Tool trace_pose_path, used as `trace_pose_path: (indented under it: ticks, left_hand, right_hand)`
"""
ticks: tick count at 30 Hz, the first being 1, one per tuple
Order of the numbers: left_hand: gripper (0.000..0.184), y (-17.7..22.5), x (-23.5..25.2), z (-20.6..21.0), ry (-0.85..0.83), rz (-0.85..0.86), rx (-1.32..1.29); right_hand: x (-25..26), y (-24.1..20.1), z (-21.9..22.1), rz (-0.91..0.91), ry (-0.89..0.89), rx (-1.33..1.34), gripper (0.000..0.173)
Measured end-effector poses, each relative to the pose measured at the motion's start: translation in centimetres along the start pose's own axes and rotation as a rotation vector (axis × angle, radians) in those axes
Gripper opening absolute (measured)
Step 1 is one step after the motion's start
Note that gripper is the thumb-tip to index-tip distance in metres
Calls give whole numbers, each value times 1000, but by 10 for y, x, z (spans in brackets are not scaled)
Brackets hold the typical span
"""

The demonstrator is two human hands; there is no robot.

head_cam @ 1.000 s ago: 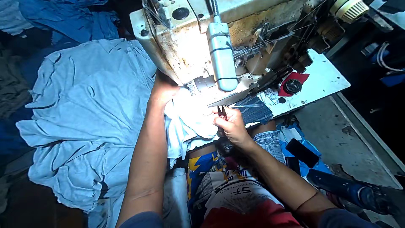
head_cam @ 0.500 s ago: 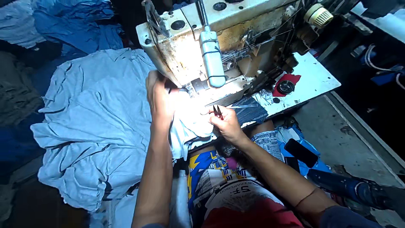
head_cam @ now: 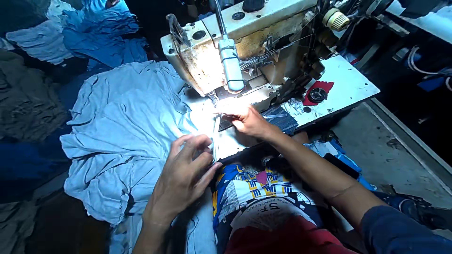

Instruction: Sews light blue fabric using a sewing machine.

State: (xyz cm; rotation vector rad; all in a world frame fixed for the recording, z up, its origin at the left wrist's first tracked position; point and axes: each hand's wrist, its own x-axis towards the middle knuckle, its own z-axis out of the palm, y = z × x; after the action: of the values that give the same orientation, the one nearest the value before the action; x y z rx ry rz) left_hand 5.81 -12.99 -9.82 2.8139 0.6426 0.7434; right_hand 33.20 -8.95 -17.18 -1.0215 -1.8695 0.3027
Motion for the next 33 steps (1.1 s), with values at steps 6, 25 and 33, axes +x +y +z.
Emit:
trace_pose_path:
  ticks: [6, 25, 33]
  left_hand:
    - [16, -10, 7, 31, 159, 90, -254]
    - [24, -64, 46, 69, 101, -39, 448]
    - [21, -90, 63, 49, 107, -23, 404]
  right_hand:
    - [-20, -10, -13, -108, -196, 240, 20]
    - [-62, -19, 15, 395, 183, 438, 6]
    - [-32, -7, 25, 336, 199, 366, 10]
